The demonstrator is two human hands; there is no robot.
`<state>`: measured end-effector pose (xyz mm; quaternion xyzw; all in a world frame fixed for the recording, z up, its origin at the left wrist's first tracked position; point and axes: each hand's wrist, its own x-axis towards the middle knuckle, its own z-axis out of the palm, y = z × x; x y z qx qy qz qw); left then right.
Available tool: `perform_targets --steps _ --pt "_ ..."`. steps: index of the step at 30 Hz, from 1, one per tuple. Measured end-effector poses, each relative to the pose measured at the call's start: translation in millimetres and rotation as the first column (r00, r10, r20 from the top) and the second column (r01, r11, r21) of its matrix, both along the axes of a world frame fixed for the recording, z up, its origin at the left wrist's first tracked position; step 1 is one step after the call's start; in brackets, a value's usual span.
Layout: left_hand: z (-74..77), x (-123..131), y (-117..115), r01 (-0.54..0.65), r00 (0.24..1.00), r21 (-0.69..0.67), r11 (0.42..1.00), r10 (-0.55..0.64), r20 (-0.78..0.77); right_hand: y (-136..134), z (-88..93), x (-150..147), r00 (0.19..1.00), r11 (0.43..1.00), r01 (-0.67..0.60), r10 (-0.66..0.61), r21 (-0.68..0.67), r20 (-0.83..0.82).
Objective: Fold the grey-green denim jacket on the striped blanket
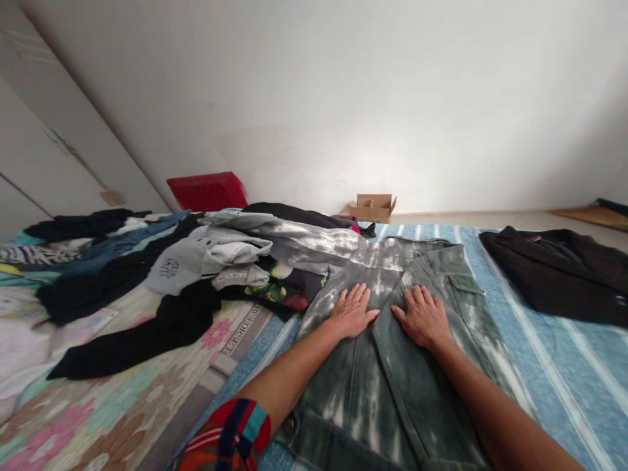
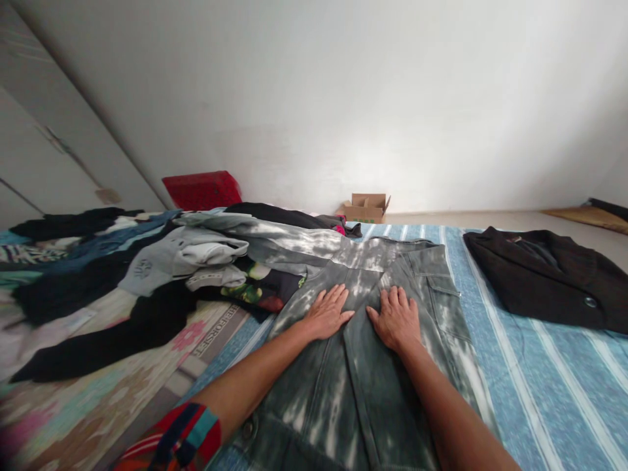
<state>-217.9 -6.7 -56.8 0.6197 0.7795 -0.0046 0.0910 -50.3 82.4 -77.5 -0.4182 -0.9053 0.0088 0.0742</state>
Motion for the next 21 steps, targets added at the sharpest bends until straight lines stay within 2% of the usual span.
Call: perform_targets --steps 6,13,18,21 --pt "6.7 6.5 -14.1 -0.008 1.0 -0.009 1.0 0.008 0.003 0.6 -0.2 2.9 1.0 1.0 0.0 0.0 0.02 0.015" --pt "3.2 14.9 -57.7 0.038 0.999 -0.002 0.999 -0.038 -0.026 0.5 0.7 5.6 1.0 0.999 -0.001 0.001 0.034 0.015" --pt "8.5 16.6 -62.3 0.042 0.999 -0.02 0.999 -0.042 -0.018 1.3 1.7 6.8 0.999 0.999 -0.001 -0.001 0.039 0.035" --pt "15.1 19.8 -73.8 0.038 0.999 -0.042 0.998 -0.038 0.005 2.1 0.6 7.6 0.999 0.999 -0.002 -0.001 0.05 0.042"
